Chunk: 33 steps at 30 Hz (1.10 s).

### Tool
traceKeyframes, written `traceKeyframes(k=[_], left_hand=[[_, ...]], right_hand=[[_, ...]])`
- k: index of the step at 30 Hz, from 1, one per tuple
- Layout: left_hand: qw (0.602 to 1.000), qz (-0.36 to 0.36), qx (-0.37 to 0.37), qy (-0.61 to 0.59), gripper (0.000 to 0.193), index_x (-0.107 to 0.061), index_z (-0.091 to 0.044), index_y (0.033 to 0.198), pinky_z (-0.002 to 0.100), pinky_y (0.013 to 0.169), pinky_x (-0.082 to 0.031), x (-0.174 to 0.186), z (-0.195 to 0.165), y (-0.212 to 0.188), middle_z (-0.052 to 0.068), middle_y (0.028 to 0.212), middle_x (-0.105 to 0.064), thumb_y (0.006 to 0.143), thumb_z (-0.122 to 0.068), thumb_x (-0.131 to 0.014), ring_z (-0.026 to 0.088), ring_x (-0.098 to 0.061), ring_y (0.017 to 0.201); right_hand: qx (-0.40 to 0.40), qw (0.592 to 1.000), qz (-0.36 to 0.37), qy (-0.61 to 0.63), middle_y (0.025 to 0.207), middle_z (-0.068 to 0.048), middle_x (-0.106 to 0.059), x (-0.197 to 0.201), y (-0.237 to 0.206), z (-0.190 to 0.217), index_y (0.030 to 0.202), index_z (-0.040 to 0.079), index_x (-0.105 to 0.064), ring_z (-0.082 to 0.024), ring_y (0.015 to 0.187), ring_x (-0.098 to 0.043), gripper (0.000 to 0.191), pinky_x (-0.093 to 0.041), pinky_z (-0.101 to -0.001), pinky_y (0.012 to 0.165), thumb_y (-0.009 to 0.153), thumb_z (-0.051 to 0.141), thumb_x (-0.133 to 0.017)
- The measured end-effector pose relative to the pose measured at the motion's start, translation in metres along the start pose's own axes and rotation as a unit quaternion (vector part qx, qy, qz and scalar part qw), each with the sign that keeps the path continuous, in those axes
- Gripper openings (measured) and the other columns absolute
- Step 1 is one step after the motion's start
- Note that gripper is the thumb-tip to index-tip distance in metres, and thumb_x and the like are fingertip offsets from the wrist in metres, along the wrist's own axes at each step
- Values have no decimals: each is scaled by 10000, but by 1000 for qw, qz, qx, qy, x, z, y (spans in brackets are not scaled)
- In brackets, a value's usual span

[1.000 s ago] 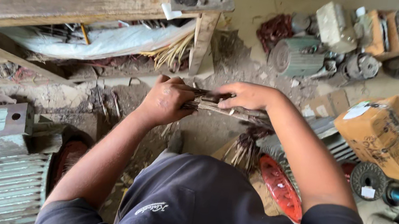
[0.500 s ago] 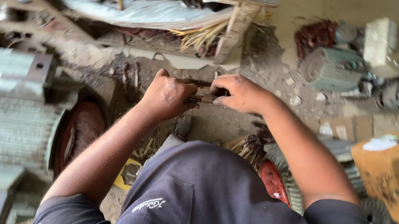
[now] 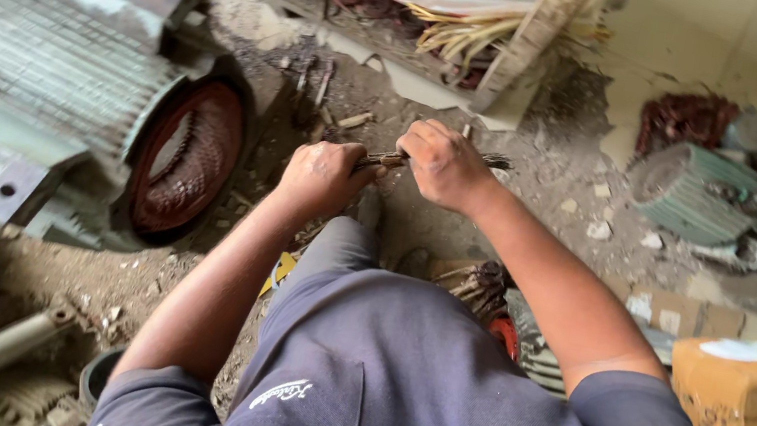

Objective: The person pulls bundles of copper windings out of the slots of scrap electric motor stators by hand, working one motor at a time on the floor. They bend and strip the freed copper coils away from the motor body and set the extracted copper aside with other stripped windings.

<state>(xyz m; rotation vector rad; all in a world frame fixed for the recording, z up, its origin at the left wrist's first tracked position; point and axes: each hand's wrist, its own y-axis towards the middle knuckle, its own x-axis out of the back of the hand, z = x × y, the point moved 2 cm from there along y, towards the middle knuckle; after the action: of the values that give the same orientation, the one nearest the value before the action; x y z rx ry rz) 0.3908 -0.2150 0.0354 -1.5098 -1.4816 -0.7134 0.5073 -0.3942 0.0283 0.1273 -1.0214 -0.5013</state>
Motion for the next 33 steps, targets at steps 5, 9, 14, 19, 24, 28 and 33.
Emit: traceKeyframes(k=[5, 9, 14, 19, 24, 28, 33], left_hand=[[991, 31, 83, -102, 556, -756, -67, 1014, 497, 785, -543, -6, 32, -5, 199, 873, -730, 937, -600, -620, 373, -703, 855], [953, 68, 199, -218, 553, -749, -88, 1072, 423, 771, -559, -7, 70, -11, 144, 864, -749, 897, -598, -625, 266, -726, 801], [936, 6, 250, -248, 553, -746, -45, 1051, 402, 725, -537, 11, 122, -38, 134, 805, -729, 944, -573, -622, 227, -693, 747], [935, -22, 244, -258, 552, -742, -27, 1012, 403, 696, -527, 28, 147, -64, 155, 729, -679, 972, -565, -627, 233, -659, 693], [950, -45, 197, -239, 452, -764, -93, 984, 411, 651, -532, 50, 153, -69, 133, 737, -711, 943, -523, -632, 251, -686, 661], [988, -101, 91, -75, 417, -722, -111, 945, 443, 675, -509, 68, 141, -85, 142, 772, -708, 961, -525, -672, 332, -678, 702], [991, -131, 1, 39, 324, -643, -142, 881, 460, 754, -401, 85, 134, -106, 64, 707, -695, 969, -453, -656, 287, -666, 664]], right_hand=[[54, 998, -21, -39, 955, -165, -615, -5, 14, 27, 950, 7, -591, -363, 935, -613, 136, -525, -459, 840, 826, -46, -607], [73, 996, -38, -32, 970, -165, -631, 4, 12, 39, 997, -6, -598, -342, 953, -639, 154, -553, -433, 854, 862, -79, -603], [-66, 994, 25, 82, 960, -124, -663, 21, -8, 28, 1013, 8, -623, -287, 913, -684, 161, -562, -397, 814, 873, -50, -676], [-114, 990, 49, -70, 1048, -141, -698, -52, 21, 29, 1081, 43, -680, -333, 1018, -672, 357, -544, -529, 882, 791, 211, -802], [-143, 988, 8, -51, 1253, -127, -677, -72, 63, 37, 1213, 105, -671, -312, 1211, -607, 356, -504, -473, 1053, 908, 256, -775], [-55, 995, 59, -52, 1363, -135, -641, -56, 104, 39, 1339, 125, -658, -328, 1270, -575, 415, -428, -483, 1121, 942, 226, -724], [-80, 971, 223, -18, 1320, -111, -639, -58, 128, 41, 1276, 170, -705, -350, 1253, -574, 361, -429, -509, 1065, 914, 169, -711]])
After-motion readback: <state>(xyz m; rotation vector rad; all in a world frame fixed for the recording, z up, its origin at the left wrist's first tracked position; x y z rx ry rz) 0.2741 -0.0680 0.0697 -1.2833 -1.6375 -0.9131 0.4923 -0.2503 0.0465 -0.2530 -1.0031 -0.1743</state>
